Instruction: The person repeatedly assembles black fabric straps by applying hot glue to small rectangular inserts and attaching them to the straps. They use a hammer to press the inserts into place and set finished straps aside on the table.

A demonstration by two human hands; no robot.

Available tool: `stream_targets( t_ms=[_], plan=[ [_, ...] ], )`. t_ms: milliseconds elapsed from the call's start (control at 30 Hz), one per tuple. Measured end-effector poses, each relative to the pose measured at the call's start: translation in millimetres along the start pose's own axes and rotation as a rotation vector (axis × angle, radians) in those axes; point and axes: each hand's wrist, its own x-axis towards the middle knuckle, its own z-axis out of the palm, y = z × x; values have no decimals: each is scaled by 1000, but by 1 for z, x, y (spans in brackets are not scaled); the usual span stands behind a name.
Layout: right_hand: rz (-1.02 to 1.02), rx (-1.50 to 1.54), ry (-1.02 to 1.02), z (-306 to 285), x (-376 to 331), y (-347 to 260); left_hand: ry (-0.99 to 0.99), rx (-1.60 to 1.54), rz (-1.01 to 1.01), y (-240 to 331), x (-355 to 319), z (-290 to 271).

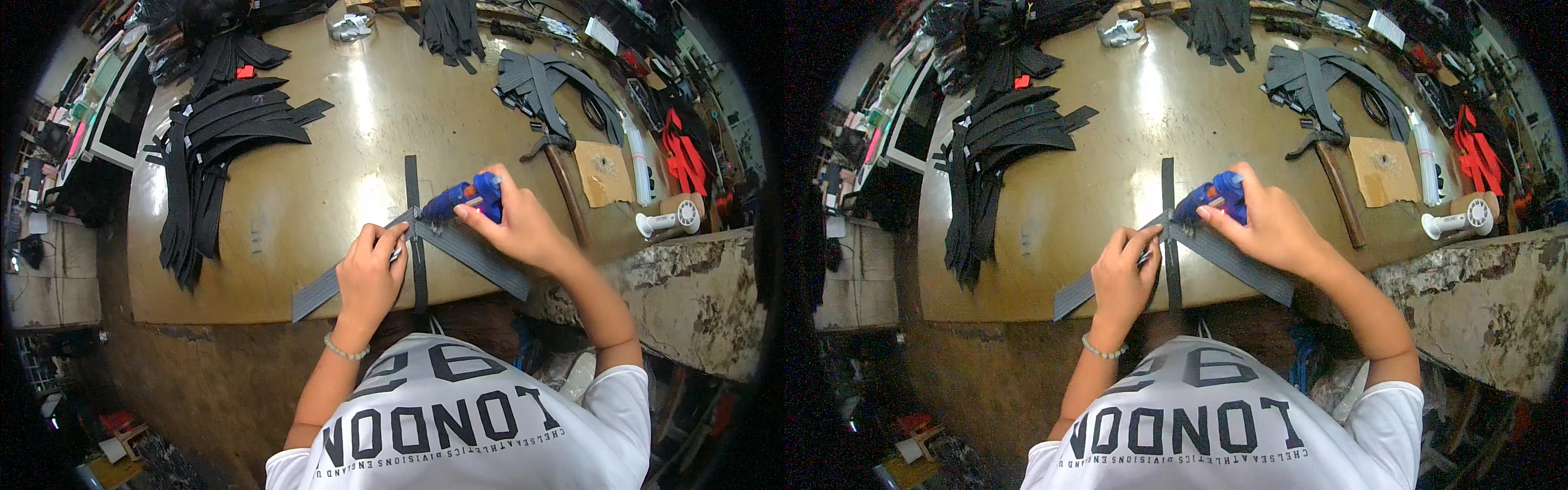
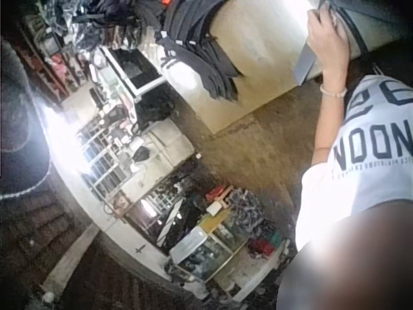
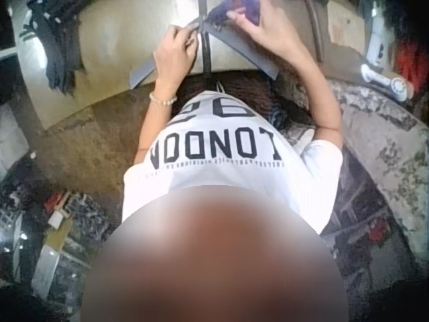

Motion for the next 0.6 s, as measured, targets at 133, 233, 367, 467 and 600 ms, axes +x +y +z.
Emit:
stream_targets(
  t_ms=[133,233,367,467,600],
  plan=[
    [65,-22,-81,-2,-17,-12,8,9,10,0,-1,2],
    [64,0,-114,-2,-25,-20,18,9,18,-2,-1,3],
    [106,193,-182,-6,-35,4,7,-2,5,-1,-1,1],
    [104,537,281,-19,-46,56,-5,-109,-70,3,1,-4],
    [380,-117,1101,-74,-43,123,159,-881,-422,0,6,-21]
  ],
)
